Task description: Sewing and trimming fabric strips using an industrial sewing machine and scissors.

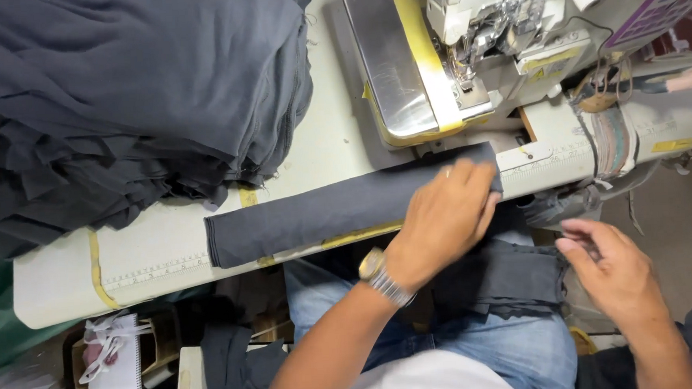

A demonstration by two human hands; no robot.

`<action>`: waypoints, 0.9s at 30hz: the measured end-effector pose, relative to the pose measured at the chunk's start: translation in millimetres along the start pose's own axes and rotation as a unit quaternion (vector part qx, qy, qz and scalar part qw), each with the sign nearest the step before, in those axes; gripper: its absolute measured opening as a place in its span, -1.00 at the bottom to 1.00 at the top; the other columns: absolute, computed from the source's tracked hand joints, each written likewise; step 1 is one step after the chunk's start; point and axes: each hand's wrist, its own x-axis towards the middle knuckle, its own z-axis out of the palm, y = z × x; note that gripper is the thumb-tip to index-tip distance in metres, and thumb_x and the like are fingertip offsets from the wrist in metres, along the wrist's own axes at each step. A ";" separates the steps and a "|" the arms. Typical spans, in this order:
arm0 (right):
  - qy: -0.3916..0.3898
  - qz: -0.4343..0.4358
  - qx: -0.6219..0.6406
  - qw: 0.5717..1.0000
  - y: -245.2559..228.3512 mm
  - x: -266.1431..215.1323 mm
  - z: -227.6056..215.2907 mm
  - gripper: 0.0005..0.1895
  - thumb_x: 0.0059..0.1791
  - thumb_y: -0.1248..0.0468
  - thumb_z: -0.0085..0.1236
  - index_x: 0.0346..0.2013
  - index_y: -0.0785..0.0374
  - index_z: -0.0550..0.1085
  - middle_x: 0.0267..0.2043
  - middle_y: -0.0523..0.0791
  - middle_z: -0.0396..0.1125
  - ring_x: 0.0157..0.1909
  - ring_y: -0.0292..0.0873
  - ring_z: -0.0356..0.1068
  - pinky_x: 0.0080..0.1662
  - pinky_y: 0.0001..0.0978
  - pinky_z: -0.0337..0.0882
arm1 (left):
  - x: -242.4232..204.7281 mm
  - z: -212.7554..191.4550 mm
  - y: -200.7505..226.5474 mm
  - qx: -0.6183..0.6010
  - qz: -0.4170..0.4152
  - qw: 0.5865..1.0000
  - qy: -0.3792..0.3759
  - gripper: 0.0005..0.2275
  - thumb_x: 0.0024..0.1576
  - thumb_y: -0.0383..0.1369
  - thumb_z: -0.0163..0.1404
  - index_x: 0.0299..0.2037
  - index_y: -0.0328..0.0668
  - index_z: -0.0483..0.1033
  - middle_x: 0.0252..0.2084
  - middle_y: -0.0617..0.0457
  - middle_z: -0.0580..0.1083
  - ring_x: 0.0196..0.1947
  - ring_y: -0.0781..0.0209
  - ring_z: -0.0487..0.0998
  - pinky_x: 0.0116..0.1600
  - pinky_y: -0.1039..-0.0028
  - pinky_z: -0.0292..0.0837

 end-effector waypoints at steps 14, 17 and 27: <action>-0.007 -0.067 0.047 0.997 -115.7 38.6 -5.0 -0.74 0.09 0.17 0.05 0.01 0.11 0.59 -0.06 -0.22 0.53 -0.11 -0.26 0.41 -0.02 -0.39 0.31 | 39.4 36.4 -21.4 0.137 -0.070 0.988 -0.002 -0.84 0.09 -0.32 0.00 -0.26 -0.24 0.41 -0.31 -0.14 0.47 -0.40 -0.32 0.55 -0.43 -0.12 0.42; -0.008 -0.068 0.038 0.997 -113.1 44.7 -4.0 -0.76 0.12 0.16 0.05 0.02 0.07 0.60 -0.28 -0.23 0.48 -0.32 -0.25 0.29 -0.16 -0.37 0.28 | 43.9 25.6 -20.3 0.059 -0.118 0.991 -0.032 -0.86 0.03 -0.31 -0.11 -0.38 -0.20 0.42 -0.42 -0.12 0.48 -0.44 -0.36 0.51 -0.45 -0.11 0.31; -0.008 -0.081 0.060 0.995 -120.8 50.3 4.0 -0.74 0.09 0.15 0.09 0.02 0.10 0.59 -0.09 -0.21 0.53 -0.15 -0.26 0.42 -0.08 -0.38 0.35 | 32.9 -21.5 -17.1 -0.287 -0.178 0.938 -0.072 -0.95 0.00 -0.37 -0.02 -0.41 -0.04 0.51 -0.47 0.32 0.45 -0.42 0.47 0.36 -0.21 0.60 0.28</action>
